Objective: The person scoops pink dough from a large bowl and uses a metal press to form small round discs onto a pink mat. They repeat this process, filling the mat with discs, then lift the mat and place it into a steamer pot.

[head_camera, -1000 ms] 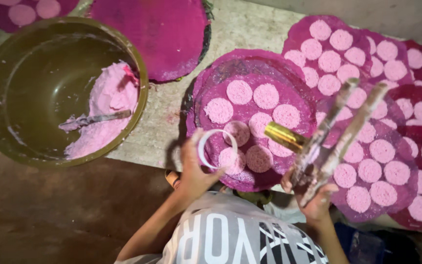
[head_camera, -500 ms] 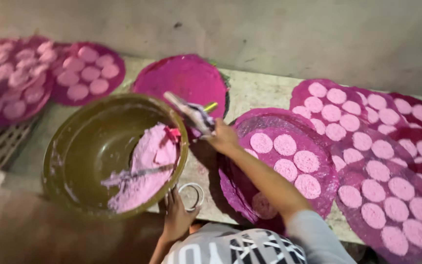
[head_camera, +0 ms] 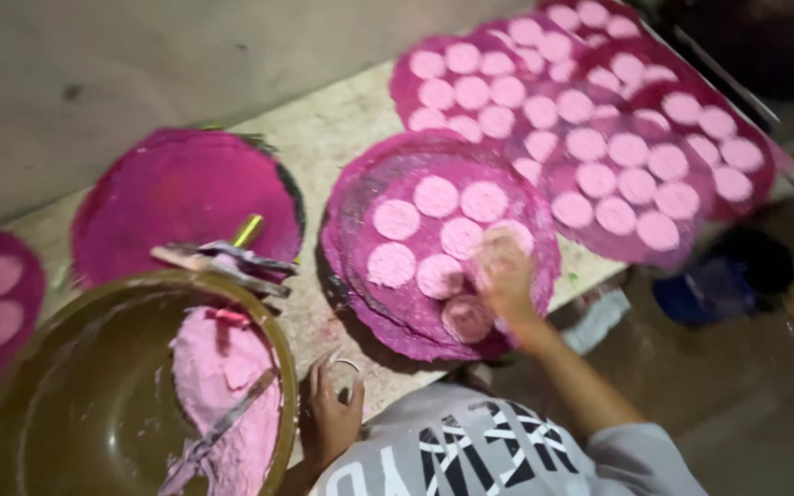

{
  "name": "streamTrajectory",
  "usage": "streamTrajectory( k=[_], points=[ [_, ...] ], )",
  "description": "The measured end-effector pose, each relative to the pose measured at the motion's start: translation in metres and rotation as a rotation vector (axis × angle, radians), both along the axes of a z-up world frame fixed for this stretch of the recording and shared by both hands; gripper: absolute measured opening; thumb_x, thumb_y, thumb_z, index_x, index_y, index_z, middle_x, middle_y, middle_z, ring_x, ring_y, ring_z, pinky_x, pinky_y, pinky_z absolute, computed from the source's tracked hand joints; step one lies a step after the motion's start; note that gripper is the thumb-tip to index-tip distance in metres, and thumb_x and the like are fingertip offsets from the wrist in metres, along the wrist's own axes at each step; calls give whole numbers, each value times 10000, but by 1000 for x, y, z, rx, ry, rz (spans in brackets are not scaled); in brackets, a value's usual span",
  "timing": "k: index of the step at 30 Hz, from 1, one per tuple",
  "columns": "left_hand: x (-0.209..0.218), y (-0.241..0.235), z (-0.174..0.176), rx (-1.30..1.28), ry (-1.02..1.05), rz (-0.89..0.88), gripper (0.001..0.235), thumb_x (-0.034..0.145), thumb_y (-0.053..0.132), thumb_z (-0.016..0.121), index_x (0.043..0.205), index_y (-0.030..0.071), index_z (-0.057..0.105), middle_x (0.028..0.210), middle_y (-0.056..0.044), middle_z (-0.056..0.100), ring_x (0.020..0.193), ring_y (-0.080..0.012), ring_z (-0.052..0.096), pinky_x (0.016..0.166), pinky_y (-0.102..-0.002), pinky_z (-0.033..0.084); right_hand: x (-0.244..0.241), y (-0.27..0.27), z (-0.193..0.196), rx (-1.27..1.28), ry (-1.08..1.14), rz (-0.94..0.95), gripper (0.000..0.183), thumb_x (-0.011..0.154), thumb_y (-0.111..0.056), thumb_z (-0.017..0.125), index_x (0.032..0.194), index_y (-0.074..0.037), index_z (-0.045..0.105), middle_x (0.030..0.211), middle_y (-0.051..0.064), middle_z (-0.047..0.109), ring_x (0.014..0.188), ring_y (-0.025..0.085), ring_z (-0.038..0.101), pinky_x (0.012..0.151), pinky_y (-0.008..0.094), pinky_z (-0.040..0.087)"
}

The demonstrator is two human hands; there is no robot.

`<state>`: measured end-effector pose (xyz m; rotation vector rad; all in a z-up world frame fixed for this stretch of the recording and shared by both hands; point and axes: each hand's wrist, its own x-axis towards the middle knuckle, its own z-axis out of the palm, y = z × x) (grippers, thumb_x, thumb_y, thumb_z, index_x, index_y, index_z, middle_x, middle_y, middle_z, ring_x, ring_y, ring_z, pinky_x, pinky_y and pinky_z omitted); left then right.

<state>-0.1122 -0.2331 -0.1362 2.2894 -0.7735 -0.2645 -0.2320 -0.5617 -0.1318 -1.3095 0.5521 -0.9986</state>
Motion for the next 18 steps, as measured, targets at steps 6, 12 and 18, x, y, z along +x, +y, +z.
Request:
streamTrajectory(
  k=[6, 12, 18],
  points=[
    [1, -45, 44, -113, -92, -43, 538, 848, 234, 727, 1318, 7, 598, 1339, -249, 606, 1198, -445, 574, 988, -475, 463, -172, -59, -5, -431, 389, -687, 135, 985, -7, 711, 958, -22, 580, 938, 35, 568, 791, 90, 519, 734, 239, 464],
    [6, -83, 31, -213, -102, 0, 462, 887, 237, 717, 1300, 53, 625, 1248, -190, 615, 1187, -402, 577, 1055, -494, 442, -169, -81, 5, -140, 1037, -470, 178, 980, -151, 768, 1118, -40, 779, 867, 147, 733, 751, 185, 668, 687, 317, 520],
    [-12, -93, -16, 170, -396, 180, 456, 860, 401, 726, 1221, 123, 708, 1313, -137, 634, 1286, -357, 550, 1102, -580, 362, -147, -141, 24, -518, 667, -219, 409, 877, -38, 711, 1281, -55, 649, 1209, 150, 619, 1031, 241, 660, 833, 362, 568]
  ],
)
